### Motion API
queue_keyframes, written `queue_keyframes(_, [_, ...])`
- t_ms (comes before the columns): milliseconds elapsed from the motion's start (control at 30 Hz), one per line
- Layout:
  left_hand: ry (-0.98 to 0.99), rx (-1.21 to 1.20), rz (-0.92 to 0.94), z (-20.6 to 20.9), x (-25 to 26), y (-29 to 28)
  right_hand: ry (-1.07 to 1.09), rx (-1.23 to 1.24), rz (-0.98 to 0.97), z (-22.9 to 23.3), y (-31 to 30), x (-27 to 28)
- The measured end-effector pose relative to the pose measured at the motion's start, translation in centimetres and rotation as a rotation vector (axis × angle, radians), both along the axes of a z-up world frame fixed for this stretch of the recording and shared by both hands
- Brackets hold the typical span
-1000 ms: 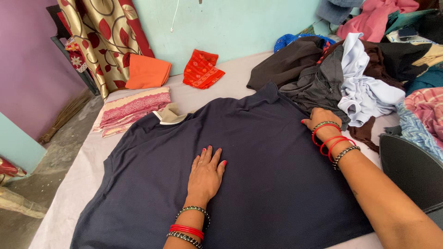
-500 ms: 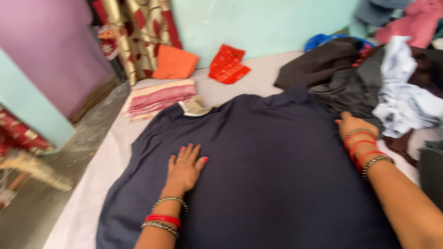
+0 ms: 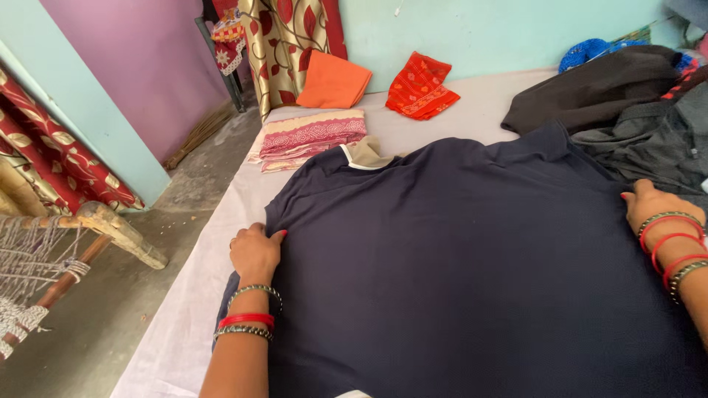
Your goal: The person irons a patterned cloth and then a dark blue shirt on a bed. They smooth the fabric with their hands, use the iron to press the items, and fold the finished pieces. The person handles multiple garments from a pile on the bed.
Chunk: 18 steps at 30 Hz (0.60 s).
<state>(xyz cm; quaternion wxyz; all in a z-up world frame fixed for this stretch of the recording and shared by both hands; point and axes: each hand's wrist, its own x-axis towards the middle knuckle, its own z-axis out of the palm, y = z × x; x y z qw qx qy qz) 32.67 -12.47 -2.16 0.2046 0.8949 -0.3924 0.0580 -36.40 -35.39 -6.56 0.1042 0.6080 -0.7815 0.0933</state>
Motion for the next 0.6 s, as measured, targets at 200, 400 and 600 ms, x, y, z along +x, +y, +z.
queue_keyframes(200, [-0.017, -0.057, 0.007, 0.2, 0.4, -1.0, -0.045, -0.078, -0.010, -1.6, -1.9, -2.2])
queue_keyframes(400, [-0.085, -0.075, -0.060, -0.2, 1.3, 0.3, -0.011, -0.043, -0.044, -3.0, -4.0, -4.6])
queue_keyframes(600, [-0.313, -0.273, -0.242, 1.8, -1.6, 2.1, 0.026, -0.112, 0.037, -1.1, -1.2, -4.2])
